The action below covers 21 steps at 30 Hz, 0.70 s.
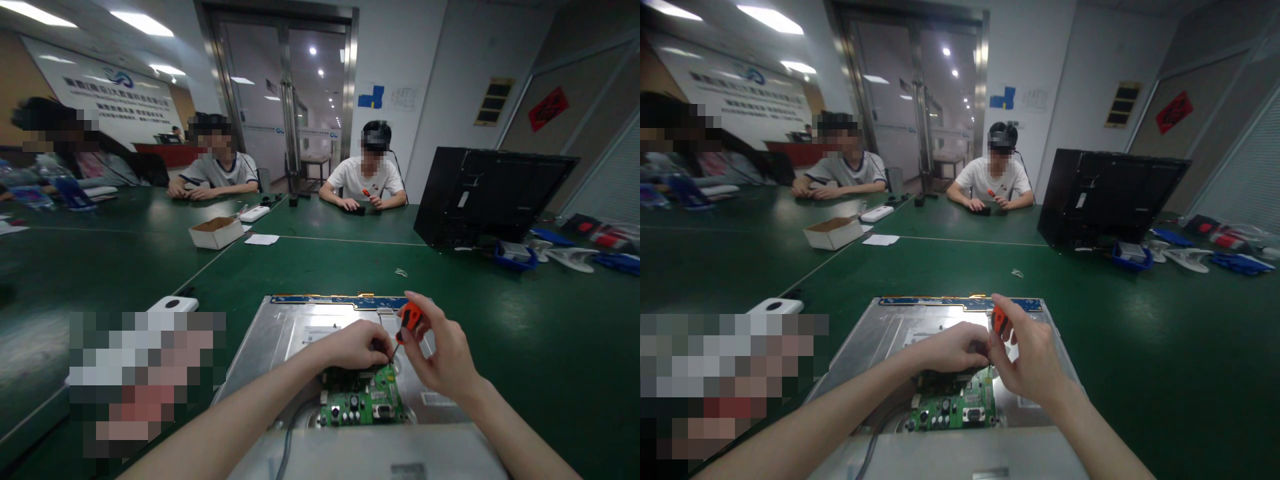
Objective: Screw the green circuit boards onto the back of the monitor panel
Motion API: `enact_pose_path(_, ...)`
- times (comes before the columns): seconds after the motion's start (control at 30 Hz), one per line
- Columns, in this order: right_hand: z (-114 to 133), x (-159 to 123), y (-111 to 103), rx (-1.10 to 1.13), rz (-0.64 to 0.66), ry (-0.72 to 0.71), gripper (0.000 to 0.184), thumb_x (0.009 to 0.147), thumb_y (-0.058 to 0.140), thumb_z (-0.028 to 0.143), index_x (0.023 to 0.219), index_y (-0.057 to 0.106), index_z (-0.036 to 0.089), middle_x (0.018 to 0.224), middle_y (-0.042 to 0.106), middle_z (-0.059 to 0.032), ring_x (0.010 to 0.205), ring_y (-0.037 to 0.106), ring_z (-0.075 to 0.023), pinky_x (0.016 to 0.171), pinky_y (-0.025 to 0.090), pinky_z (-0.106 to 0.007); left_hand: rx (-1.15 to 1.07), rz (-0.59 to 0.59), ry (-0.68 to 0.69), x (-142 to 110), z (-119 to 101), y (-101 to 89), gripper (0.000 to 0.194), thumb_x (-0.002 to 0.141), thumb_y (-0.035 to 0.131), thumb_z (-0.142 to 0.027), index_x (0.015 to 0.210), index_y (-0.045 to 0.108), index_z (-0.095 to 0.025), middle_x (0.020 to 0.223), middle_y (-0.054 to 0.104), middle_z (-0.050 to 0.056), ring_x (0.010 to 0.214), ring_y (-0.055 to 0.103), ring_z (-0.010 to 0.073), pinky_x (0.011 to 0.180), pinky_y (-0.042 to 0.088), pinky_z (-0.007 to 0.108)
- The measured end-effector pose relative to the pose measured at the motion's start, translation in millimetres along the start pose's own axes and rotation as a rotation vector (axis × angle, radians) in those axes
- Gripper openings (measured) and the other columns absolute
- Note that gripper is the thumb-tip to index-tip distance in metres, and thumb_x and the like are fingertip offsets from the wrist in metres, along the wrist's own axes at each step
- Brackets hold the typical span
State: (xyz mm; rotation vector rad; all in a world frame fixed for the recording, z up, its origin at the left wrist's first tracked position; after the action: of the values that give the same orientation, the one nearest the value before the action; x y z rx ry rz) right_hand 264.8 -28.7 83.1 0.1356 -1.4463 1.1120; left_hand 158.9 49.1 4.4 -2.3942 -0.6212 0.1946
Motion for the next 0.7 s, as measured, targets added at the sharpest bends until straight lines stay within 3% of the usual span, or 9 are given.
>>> enact_pose_path(0.23, -3.0, -1.7, 0.7, -0.058, -0.074, -0.011, 0.043, 0.093, 0.056, 0.021, 0.133, 0.043, 0.021, 0.067, 0.060, 0.0056, 0.046, 0.057, -0.0120, 0.044, 0.045, -0.022, -0.008, -0.009, -0.008, 0.2, 2.1, 0.2, 0.015, 0.079, 0.065, -0.006, 0.090, 0.072, -0.015, 0.082, 0.071, 0.001, 0.075, 0.064, 0.0158, 0.069, 0.049, 0.023)
enact_pose_path(0.53, -4.0, -1.8, -0.3, -0.035, -0.011, 0.024, 0.043, 0.093, 0.051, 0.021, 0.135, 0.042, 0.019, 0.071, 0.064, 0.0019, 0.049, 0.060, -0.0137, 0.047, 0.049, -0.025, 0.040, 0.007, 0.006, 0.0, 0.2, 0.6, 0.013, 0.082, 0.067, -0.003, 0.089, 0.071, -0.014, 0.081, 0.070, 0.000, 0.076, 0.065, 0.0154, 0.071, 0.051, 0.025)
enact_pose_path(0.6, -3.0, -1.4, -0.1, -0.014, 0.008, 0.031, 0.045, 0.093, 0.049, 0.019, 0.137, 0.041, 0.018, 0.075, 0.066, 0.0004, 0.050, 0.061, -0.0137, 0.049, 0.050, -0.025, 0.063, 0.020, 0.007, 0.5, 1.7, 2.1, 0.003, 0.088, 0.068, -0.011, 0.090, 0.069, -0.013, 0.083, 0.069, 0.000, 0.077, 0.066, 0.0159, 0.073, 0.054, 0.029)
enact_pose_path(0.7, -1.7, -0.6, -0.7, -0.030, -0.015, 0.019, 0.045, 0.093, 0.051, 0.018, 0.137, 0.042, 0.019, 0.073, 0.064, 0.0021, 0.049, 0.059, -0.0126, 0.047, 0.049, -0.024, 0.094, 0.044, 0.011, 0.9, 4.6, 4.8, 0.014, 0.097, 0.066, -0.027, 0.096, 0.067, -0.013, 0.091, 0.069, 0.002, 0.082, 0.068, 0.0173, 0.077, 0.057, 0.035)
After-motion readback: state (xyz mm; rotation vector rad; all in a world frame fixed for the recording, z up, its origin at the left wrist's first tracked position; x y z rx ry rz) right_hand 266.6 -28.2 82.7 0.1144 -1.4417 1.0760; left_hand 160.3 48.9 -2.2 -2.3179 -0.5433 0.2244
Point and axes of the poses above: each hand's wrist, its own x-axis towards the middle knuckle, its own y-axis out of the palm, z = x × y, the point moved 6 cm from there along x, towards the middle knuckle
